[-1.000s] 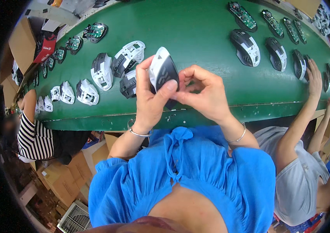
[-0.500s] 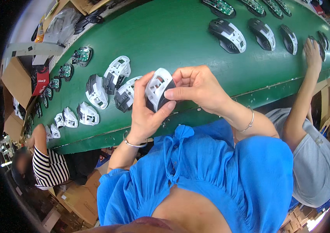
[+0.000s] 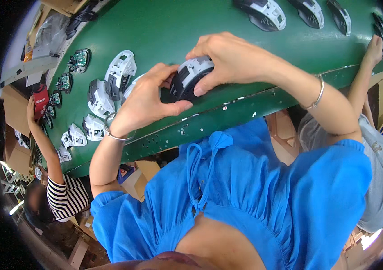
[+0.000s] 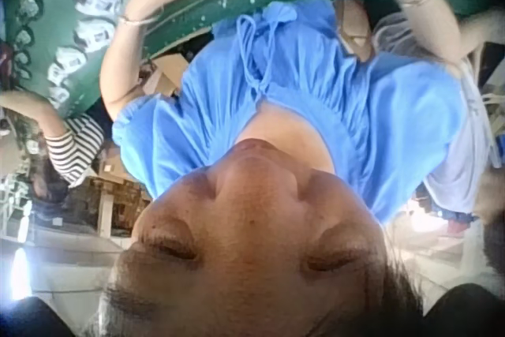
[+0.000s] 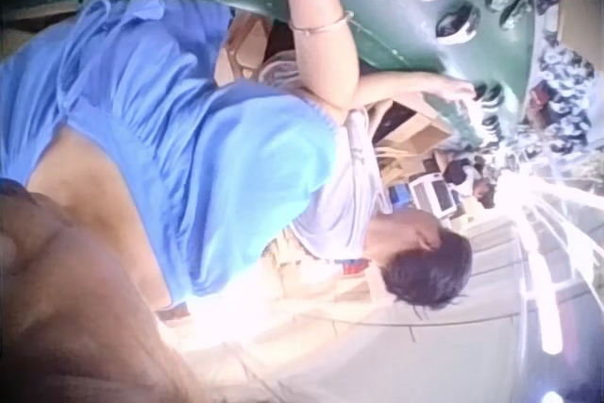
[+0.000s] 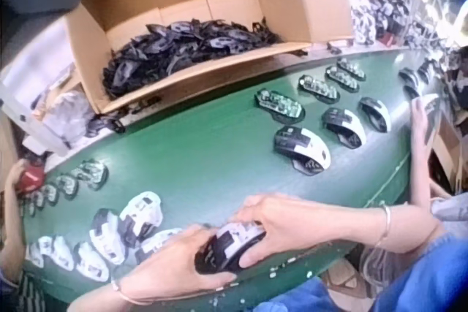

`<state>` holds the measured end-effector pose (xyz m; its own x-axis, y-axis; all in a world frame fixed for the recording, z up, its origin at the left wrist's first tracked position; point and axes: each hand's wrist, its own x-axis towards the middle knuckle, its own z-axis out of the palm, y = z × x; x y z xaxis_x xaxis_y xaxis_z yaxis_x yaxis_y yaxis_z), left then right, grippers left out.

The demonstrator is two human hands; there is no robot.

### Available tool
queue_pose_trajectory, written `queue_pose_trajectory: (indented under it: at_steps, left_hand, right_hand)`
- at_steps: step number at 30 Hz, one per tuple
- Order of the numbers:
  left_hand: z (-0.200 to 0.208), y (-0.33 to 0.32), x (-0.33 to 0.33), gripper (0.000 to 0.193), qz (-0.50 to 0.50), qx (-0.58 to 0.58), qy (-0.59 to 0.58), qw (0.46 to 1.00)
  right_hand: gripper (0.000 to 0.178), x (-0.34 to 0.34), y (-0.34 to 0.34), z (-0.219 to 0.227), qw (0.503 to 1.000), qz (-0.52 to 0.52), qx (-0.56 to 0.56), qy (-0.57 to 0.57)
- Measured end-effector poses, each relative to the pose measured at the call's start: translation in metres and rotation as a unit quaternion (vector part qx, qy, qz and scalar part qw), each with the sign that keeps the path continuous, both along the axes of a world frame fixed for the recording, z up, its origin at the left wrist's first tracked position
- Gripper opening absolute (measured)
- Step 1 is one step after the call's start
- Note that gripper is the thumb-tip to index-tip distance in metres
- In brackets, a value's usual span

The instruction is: The person assembles computer mice by hand, fitting plastic components and circuit boards into plastic casings on a production line.

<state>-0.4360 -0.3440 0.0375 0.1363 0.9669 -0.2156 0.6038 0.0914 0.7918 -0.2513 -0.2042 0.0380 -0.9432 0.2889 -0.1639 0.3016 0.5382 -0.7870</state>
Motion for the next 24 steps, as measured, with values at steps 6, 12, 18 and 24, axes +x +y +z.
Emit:
queue_pose_trajectory:
  at_steps: [6, 12, 18, 24]
  left_hand:
    - [-0.002, 0.016, -0.003, 0.051, -0.004, -0.006, 0.01, 1.0]
    - [0.0, -0.008, 0.012, 0.07, -0.011, 0.136, 0.088, 0.987]
    - [0.004, -0.069, 0.02, 0.075, 0.111, 0.291, 0.189, 0.931]
    - [-0.013, -0.062, -0.015, 0.077, 0.134, 0.185, 0.298, 0.927]
  right_hand:
    - [0.059, -0.003, 0.002, -0.009, 0.998, -0.039, -0.023, 0.034]
    - [0.06, 0.005, -0.008, -0.005, 0.998, -0.02, 0.057, 0.026]
    - [0.049, 0.008, 0.004, -0.001, 0.917, -0.252, 0.266, 0.16]
    - [0.061, -0.014, 0.027, -0.013, 0.811, -0.306, 0.498, 0.026]
